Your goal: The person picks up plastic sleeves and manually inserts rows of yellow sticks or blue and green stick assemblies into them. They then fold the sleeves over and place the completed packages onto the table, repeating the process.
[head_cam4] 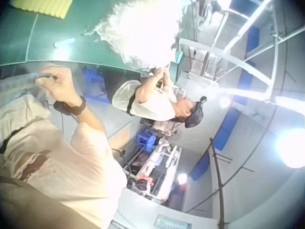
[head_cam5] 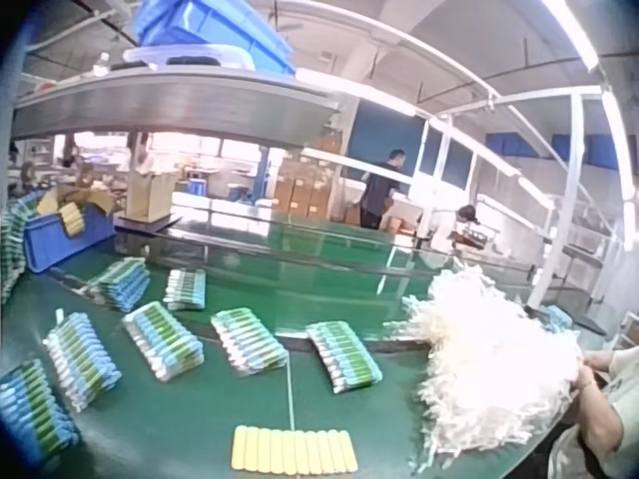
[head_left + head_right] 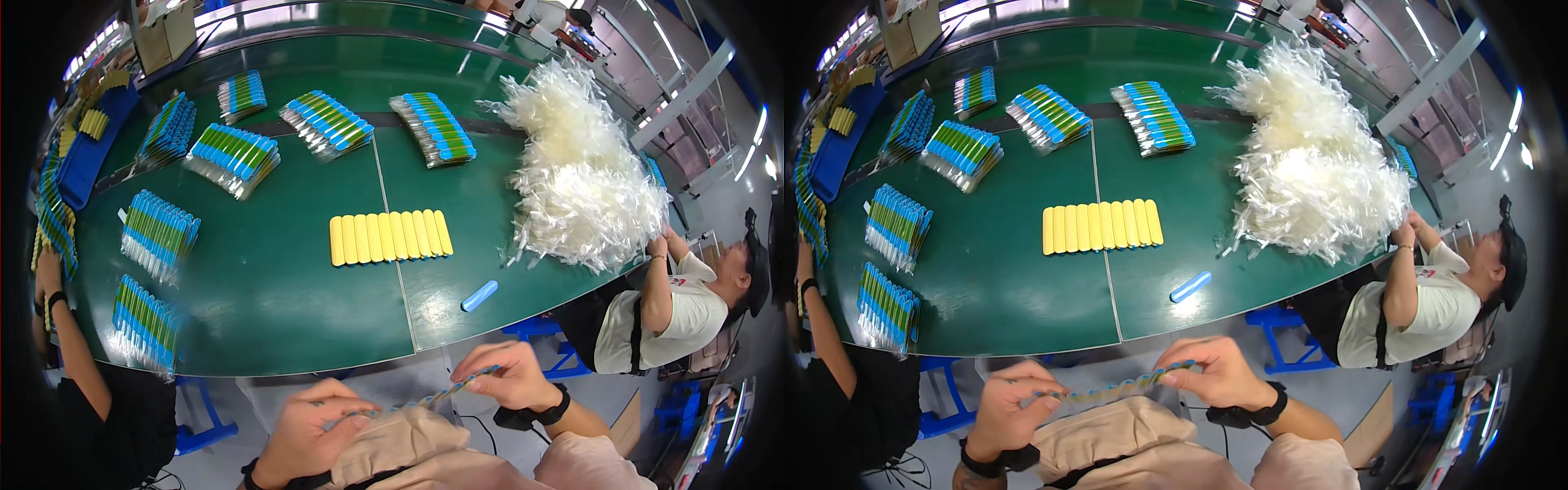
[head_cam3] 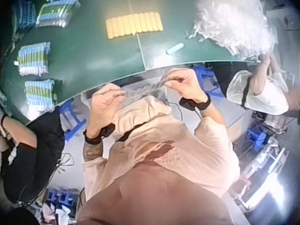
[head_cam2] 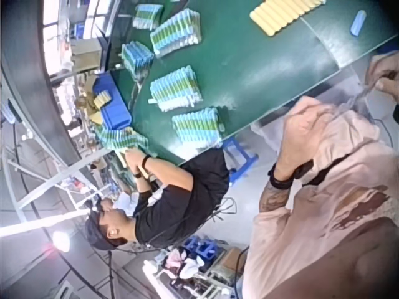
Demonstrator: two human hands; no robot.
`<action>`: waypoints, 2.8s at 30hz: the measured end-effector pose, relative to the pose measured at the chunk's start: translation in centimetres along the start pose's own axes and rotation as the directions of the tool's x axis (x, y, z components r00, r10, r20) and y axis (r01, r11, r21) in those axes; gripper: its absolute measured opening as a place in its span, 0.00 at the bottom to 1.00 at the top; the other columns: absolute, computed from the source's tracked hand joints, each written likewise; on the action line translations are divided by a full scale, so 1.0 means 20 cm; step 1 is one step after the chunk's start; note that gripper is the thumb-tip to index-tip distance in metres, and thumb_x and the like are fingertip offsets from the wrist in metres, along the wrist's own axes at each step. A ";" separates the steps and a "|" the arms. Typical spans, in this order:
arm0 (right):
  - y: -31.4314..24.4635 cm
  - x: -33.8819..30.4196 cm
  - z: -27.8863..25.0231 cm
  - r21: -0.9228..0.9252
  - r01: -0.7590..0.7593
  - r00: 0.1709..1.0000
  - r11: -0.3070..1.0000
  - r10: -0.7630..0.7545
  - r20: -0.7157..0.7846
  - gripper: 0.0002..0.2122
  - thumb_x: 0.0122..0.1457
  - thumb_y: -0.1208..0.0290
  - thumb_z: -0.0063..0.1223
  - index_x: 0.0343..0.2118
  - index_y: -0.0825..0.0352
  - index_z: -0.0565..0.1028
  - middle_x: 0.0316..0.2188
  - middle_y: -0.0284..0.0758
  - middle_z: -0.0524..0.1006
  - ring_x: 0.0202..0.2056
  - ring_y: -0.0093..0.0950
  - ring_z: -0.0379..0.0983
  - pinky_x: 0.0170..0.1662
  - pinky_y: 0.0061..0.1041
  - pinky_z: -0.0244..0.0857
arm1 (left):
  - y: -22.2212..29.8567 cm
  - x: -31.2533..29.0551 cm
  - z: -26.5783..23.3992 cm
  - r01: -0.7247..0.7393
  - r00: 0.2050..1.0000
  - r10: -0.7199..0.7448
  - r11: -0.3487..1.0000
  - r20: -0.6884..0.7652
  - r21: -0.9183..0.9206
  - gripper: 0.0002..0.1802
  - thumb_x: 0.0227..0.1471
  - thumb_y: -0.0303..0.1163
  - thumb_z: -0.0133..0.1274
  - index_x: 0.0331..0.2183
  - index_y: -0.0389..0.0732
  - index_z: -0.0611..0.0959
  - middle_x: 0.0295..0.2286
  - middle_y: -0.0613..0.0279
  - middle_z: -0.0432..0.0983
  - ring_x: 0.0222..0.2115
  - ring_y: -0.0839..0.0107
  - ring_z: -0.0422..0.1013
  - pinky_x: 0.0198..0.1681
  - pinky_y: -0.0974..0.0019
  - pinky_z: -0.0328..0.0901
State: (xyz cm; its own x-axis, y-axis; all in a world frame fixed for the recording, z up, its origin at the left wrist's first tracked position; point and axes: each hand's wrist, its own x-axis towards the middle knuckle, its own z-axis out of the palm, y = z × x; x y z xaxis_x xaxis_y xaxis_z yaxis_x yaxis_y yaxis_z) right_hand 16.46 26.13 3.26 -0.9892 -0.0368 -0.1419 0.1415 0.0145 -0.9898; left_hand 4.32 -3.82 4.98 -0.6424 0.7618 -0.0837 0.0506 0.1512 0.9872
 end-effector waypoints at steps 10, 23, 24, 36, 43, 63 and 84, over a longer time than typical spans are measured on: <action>-0.16 0.30 -0.15 -0.757 0.642 0.635 0.120 -0.636 0.439 0.13 0.40 0.82 0.62 0.32 0.65 0.78 0.39 0.33 0.80 0.43 0.35 0.78 0.43 0.32 0.74 | -0.07 0.21 -0.13 -0.387 0.763 0.633 0.283 0.132 0.877 0.18 0.41 0.24 0.59 0.39 0.48 0.86 0.45 0.72 0.80 0.46 0.63 0.73 0.50 0.56 0.66; -0.09 0.26 -0.27 -0.913 0.327 0.865 0.244 -0.466 0.186 0.15 0.47 0.77 0.62 0.41 0.64 0.79 0.45 0.35 0.77 0.49 0.39 0.73 0.50 0.39 0.66 | -0.18 0.14 -0.10 -0.393 0.867 0.456 0.382 0.199 0.836 0.19 0.39 0.30 0.60 0.40 0.45 0.86 0.45 0.65 0.79 0.51 0.61 0.70 0.55 0.54 0.63; -0.05 0.27 -0.31 -0.953 0.275 0.860 0.130 -0.476 0.183 0.14 0.48 0.75 0.64 0.41 0.64 0.79 0.46 0.36 0.76 0.49 0.39 0.73 0.50 0.38 0.66 | -0.16 0.15 -0.12 -0.415 0.855 0.486 0.430 0.182 0.802 0.17 0.38 0.30 0.60 0.37 0.45 0.86 0.44 0.65 0.79 0.49 0.61 0.72 0.52 0.53 0.64; -0.23 0.51 -0.01 -0.904 0.414 0.908 0.108 -0.116 0.402 0.09 0.55 0.71 0.57 0.37 0.65 0.71 0.15 0.35 0.72 0.17 0.39 0.73 0.21 0.39 0.65 | -0.25 0.28 -0.14 -0.190 0.860 0.133 0.979 -0.493 -0.067 0.11 0.61 0.25 0.49 0.31 0.32 0.85 0.28 0.61 0.82 0.29 0.79 0.71 0.35 0.72 0.65; -0.23 0.81 0.35 -0.763 0.597 0.799 0.246 -0.098 0.593 0.08 0.55 0.68 0.56 0.36 0.65 0.75 0.15 0.41 0.75 0.19 0.43 0.76 0.22 0.41 0.68 | -0.25 0.26 -0.14 -0.210 0.852 0.120 0.970 -0.510 -0.123 0.09 0.60 0.24 0.51 0.33 0.31 0.84 0.29 0.61 0.80 0.29 0.78 0.71 0.35 0.72 0.65; -0.22 0.44 -0.35 -0.879 0.477 0.871 0.017 -0.141 0.470 0.10 0.54 0.61 0.64 0.29 0.61 0.76 0.22 0.32 0.75 0.26 0.34 0.75 0.28 0.35 0.67 | -0.12 0.18 -0.13 -0.340 0.868 0.477 0.776 -0.141 0.532 0.28 0.40 0.36 0.68 0.45 0.39 0.82 0.41 0.56 0.77 0.43 0.58 0.73 0.47 0.58 0.66; -0.38 0.87 0.31 -0.776 0.319 0.846 0.545 0.206 0.492 0.11 0.57 0.68 0.61 0.35 0.72 0.79 0.22 0.48 0.77 0.29 0.48 0.74 0.33 0.43 0.65 | -0.23 0.33 -0.10 -0.110 0.912 0.187 0.969 -0.364 0.223 0.11 0.56 0.36 0.59 0.28 0.37 0.83 0.14 0.55 0.69 0.13 0.63 0.64 0.20 0.60 0.57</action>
State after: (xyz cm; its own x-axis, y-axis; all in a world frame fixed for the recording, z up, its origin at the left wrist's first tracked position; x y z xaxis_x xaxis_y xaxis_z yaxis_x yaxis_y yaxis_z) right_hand -1.65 19.22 8.24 -0.7886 -0.5199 -0.3285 -0.2679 0.7713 -0.5774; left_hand -1.67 -0.77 0.06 -0.8550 0.4939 0.1580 0.2903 0.2033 0.9351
